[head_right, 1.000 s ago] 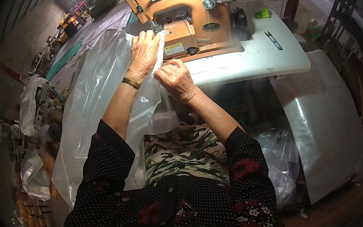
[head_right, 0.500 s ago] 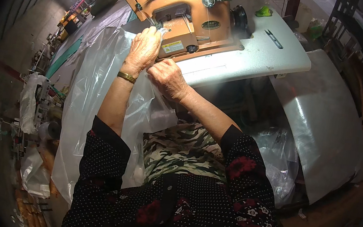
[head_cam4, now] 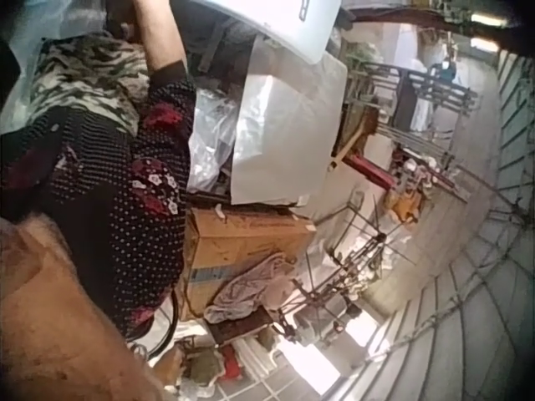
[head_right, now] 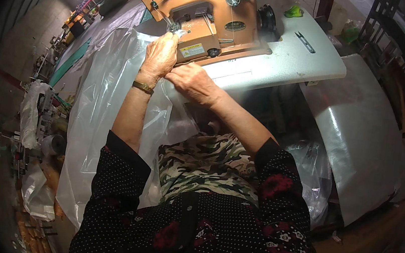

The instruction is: The person sews a large clear plastic sheet using an industrial sewing machine.

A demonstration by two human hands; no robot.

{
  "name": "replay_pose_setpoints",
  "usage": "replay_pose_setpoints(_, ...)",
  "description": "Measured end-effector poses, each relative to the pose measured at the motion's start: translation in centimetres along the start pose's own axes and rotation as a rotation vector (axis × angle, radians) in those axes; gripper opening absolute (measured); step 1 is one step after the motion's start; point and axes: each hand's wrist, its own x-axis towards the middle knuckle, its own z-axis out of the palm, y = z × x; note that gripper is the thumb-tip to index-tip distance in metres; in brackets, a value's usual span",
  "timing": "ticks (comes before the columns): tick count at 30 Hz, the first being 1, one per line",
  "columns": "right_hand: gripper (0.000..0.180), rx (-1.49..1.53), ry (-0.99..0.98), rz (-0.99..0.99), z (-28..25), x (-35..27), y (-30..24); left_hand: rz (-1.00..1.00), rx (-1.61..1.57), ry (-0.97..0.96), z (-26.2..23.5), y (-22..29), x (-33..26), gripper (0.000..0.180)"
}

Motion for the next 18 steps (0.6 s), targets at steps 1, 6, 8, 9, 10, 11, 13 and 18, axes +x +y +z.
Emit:
replay_pose_setpoints(1, 0.019, -0.077, 0.041, 0.075, -0.7, -0.5, 0.5, 0.02, -0.027, 0.076, 0.0, 0.1, -0.3, 0.016)
replay_pose_setpoints(6, 0.03, -0.567, 0.106, 0.45, -4.3, 0.6, 3.6, -0.002, 0.015, 0.113, 0.3, 0.7, -0.9, 0.016)
replay_pose_setpoints(8, 0.03, -0.644, 0.055, 0.523, -4.5, 1.1, 4.9, -0.013, 0.038, 0.147, 0.6, 0.8, -1.3, 0.014)
replay_pose_setpoints(9, 0.03, -0.681, 0.002, 0.552, -4.8, 1.2, 5.6, 0.0, 0.068, 0.175, 0.7, 1.0, -1.2, 0.012)
replay_pose_setpoints(10, 0.03, -0.688, 0.007, 0.552, -4.8, 1.5, 6.1, 0.006, 0.067, 0.18, 0.7, 1.2, -1.2, 0.012)
replay_pose_setpoints(11, 0.031, -0.66, -0.09, 0.652, -4.6, 1.8, 6.5, -0.013, 0.074, 0.186, 0.7, 1.5, -1.2, 0.012)
replay_pose_setpoints(13, 0.034, -0.647, -0.151, 0.692, -4.3, 2.3, 6.9, -0.047, 0.092, 0.193, 0.9, 1.6, -1.5, 0.02)
replay_pose_setpoints(18, 0.019, -0.6, -0.302, 0.718, -4.9, 3.8, 7.9, -0.01, 0.074, 0.206, 0.7, 1.5, -1.5, 0.035)
